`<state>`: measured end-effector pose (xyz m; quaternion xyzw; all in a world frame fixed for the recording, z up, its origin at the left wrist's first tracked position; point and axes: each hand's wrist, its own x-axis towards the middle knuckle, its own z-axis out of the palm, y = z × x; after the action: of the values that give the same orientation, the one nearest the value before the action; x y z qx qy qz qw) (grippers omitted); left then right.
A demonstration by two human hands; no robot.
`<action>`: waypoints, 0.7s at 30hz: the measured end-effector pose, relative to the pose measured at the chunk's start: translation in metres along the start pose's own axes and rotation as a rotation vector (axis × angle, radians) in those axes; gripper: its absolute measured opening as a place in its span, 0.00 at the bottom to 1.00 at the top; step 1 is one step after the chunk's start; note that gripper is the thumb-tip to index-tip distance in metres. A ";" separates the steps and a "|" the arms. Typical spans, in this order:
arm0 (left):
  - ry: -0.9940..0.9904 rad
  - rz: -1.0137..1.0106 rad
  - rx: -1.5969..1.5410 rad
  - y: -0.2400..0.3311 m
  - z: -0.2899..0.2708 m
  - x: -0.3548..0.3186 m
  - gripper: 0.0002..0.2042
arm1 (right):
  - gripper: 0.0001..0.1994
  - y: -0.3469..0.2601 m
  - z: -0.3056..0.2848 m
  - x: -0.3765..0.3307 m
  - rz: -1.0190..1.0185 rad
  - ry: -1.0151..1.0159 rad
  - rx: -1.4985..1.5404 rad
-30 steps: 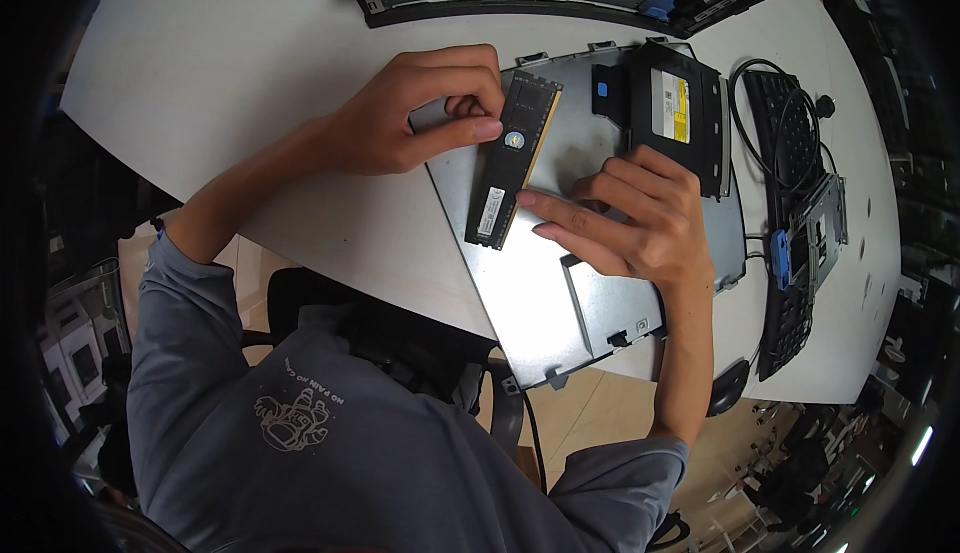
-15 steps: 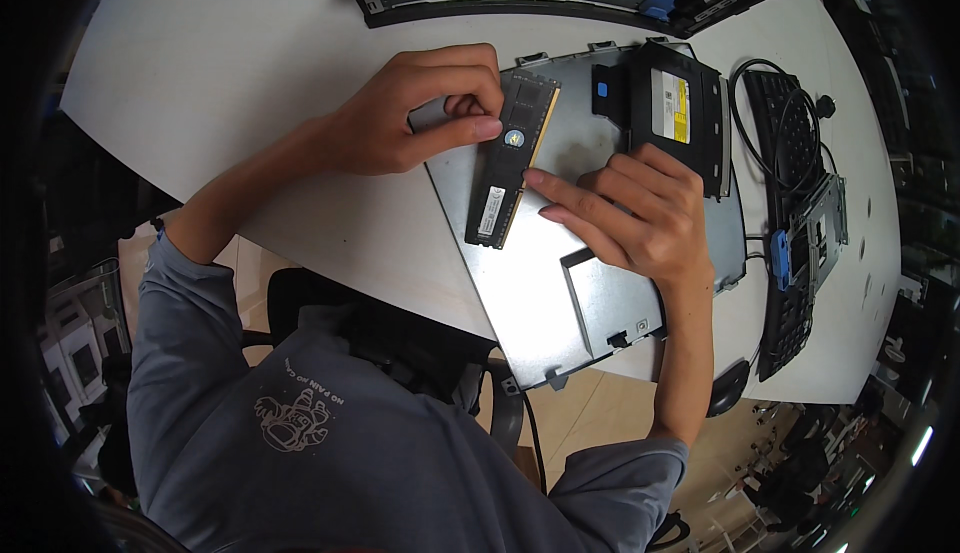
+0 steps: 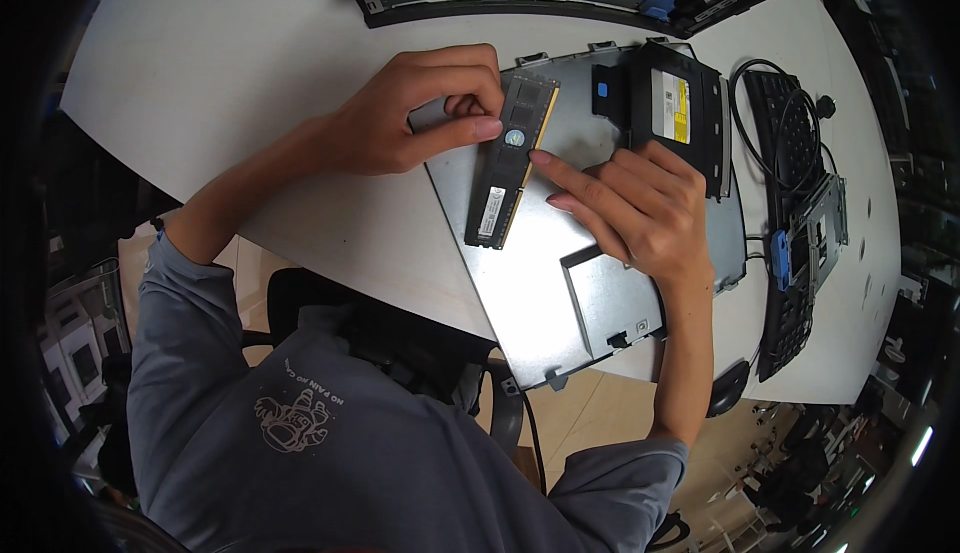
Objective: The person unplugs the power cable from a computer tower, removes its side panel, and detaches the optical drive and a RAM stick. After holding and pointing at the RAM stick, they work on internal cables and components inside the computer.
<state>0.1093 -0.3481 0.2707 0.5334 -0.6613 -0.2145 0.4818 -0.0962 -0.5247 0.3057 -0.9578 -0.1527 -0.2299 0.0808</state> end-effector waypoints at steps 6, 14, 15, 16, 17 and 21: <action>0.001 -0.004 -0.004 0.001 0.000 0.000 0.04 | 0.20 0.001 0.000 -0.001 0.013 -0.019 -0.004; -0.002 -0.005 -0.007 0.000 0.000 0.000 0.04 | 0.21 0.002 0.002 -0.001 0.030 -0.006 0.004; -0.008 -0.014 -0.010 0.001 0.000 0.000 0.04 | 0.22 0.003 0.002 -0.002 0.035 0.003 0.009; -0.008 -0.014 -0.010 0.001 0.000 0.001 0.04 | 0.22 0.003 0.002 -0.002 0.035 0.004 0.009; -0.007 -0.011 -0.013 0.001 0.000 0.000 0.04 | 0.22 0.002 0.002 -0.001 0.049 -0.002 0.006; -0.011 -0.018 -0.008 0.001 0.000 0.000 0.04 | 0.22 0.002 0.002 -0.002 0.080 -0.030 -0.006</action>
<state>0.1093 -0.3475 0.2714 0.5363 -0.6580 -0.2246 0.4785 -0.0963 -0.5265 0.3033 -0.9666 -0.1149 -0.2127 0.0849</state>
